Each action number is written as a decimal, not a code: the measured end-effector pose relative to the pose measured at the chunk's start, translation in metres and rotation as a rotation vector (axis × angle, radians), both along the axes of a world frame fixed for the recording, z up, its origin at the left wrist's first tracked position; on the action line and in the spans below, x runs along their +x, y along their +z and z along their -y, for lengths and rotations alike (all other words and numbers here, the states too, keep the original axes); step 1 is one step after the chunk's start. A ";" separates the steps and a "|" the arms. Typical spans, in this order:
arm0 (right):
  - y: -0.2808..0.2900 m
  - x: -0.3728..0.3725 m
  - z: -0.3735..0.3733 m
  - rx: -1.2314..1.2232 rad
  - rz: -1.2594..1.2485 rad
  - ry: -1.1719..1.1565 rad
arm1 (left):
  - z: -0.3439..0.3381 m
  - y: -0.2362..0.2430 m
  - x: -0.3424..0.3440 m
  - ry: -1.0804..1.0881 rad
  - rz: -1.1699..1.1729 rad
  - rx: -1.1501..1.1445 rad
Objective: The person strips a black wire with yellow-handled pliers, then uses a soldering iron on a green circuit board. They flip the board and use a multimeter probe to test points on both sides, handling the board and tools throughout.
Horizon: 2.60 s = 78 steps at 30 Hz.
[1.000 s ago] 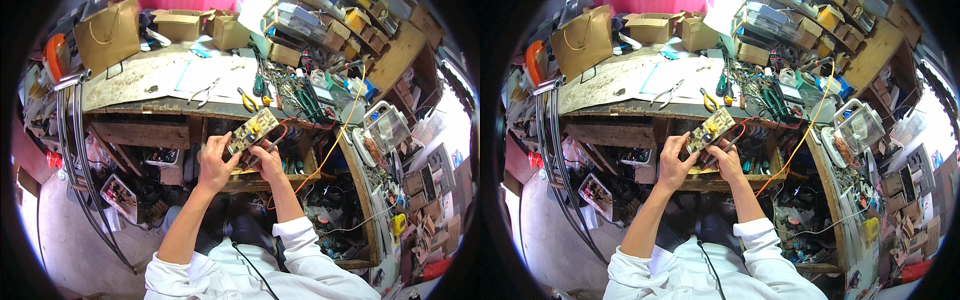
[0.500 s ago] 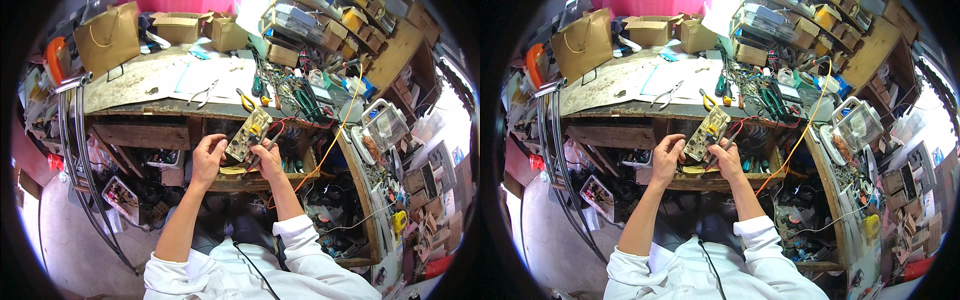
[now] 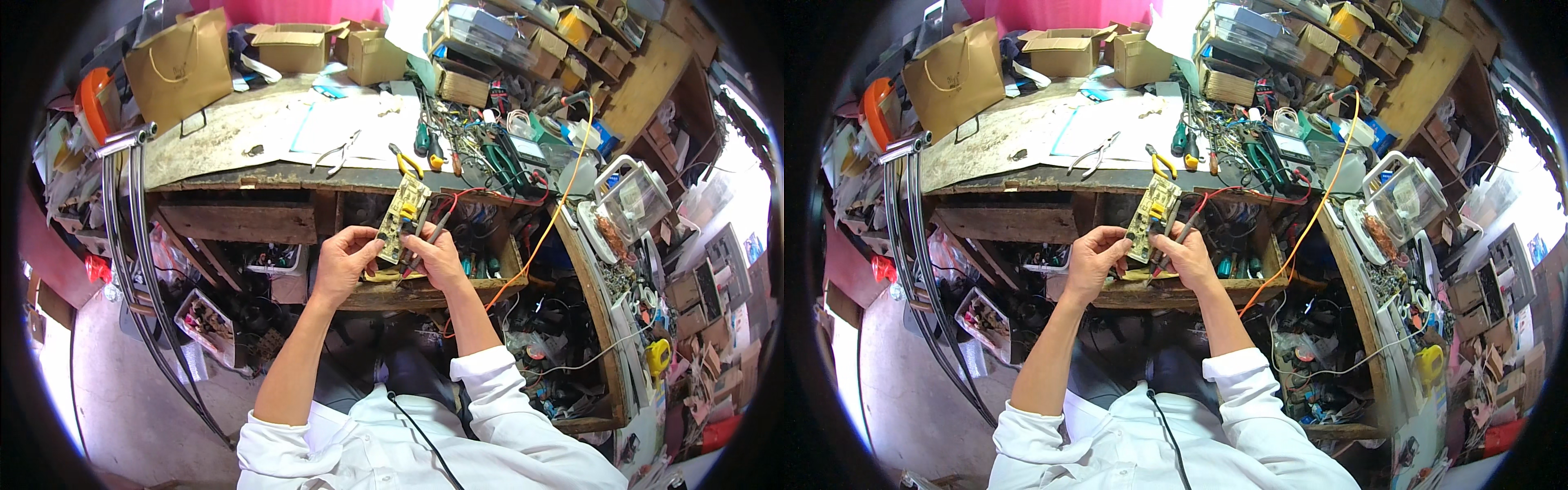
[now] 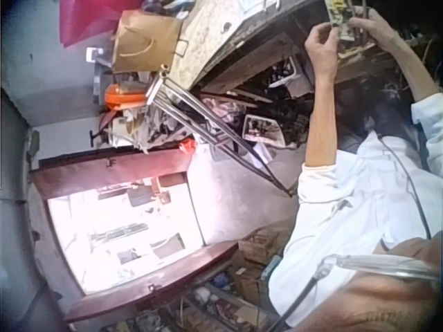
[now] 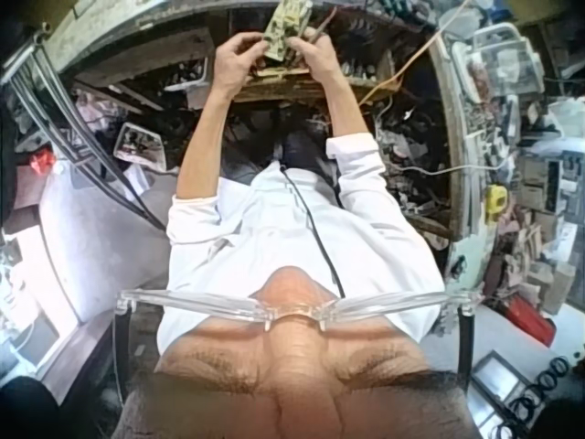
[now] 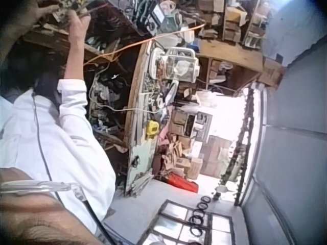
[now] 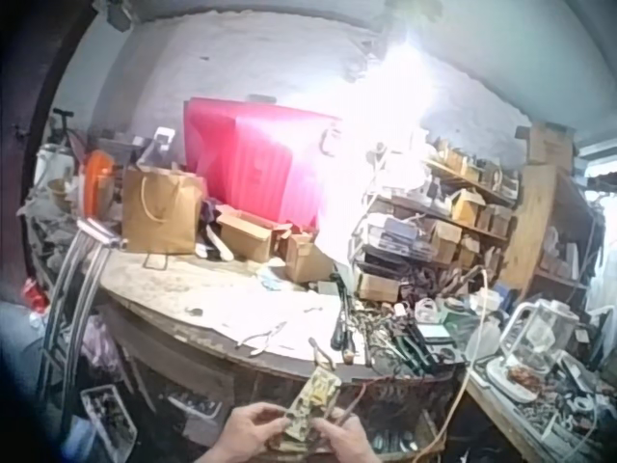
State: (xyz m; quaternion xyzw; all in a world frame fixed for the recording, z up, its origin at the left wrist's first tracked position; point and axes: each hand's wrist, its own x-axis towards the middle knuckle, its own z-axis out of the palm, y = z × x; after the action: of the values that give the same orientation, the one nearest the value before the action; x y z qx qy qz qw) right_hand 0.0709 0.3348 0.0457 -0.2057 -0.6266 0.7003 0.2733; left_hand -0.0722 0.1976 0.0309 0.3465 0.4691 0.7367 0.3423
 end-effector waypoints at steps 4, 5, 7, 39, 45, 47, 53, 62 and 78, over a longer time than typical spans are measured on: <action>0.006 -0.003 0.007 0.058 0.063 -0.022 | 0.000 -0.006 0.010 0.134 -0.109 0.045; 0.006 -0.001 0.005 0.059 0.076 -0.031 | 0.000 -0.006 0.013 0.201 -0.250 0.064; 0.005 0.000 0.004 0.084 0.111 -0.070 | 0.005 0.000 0.018 0.302 -0.478 0.126; -0.028 0.004 -0.009 -0.010 -0.065 -0.089 | 0.009 -0.008 0.029 0.524 -0.851 0.199; -0.007 0.002 0.000 0.017 0.014 -0.066 | 0.005 -0.005 0.023 0.515 -0.839 0.193; 0.004 -0.001 0.007 0.069 0.043 -0.088 | 0.004 -0.006 0.020 0.338 -0.551 0.139; 0.005 -0.002 0.003 -0.043 -0.088 -0.113 | -0.002 -0.010 -0.007 -0.008 0.171 0.106; 0.002 0.006 -0.001 -0.154 -0.392 -0.135 | -0.002 -0.007 -0.013 -0.094 0.287 0.116; 0.001 0.004 -0.003 -0.141 -0.420 -0.120 | 0.001 0.008 -0.001 -0.201 0.202 -0.003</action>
State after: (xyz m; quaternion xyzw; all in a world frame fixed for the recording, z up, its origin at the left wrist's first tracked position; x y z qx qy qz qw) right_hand 0.0744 0.3381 0.0471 -0.1111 -0.4922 0.7522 0.4238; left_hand -0.0735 0.1971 0.0392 0.3155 0.3962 0.7290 0.4604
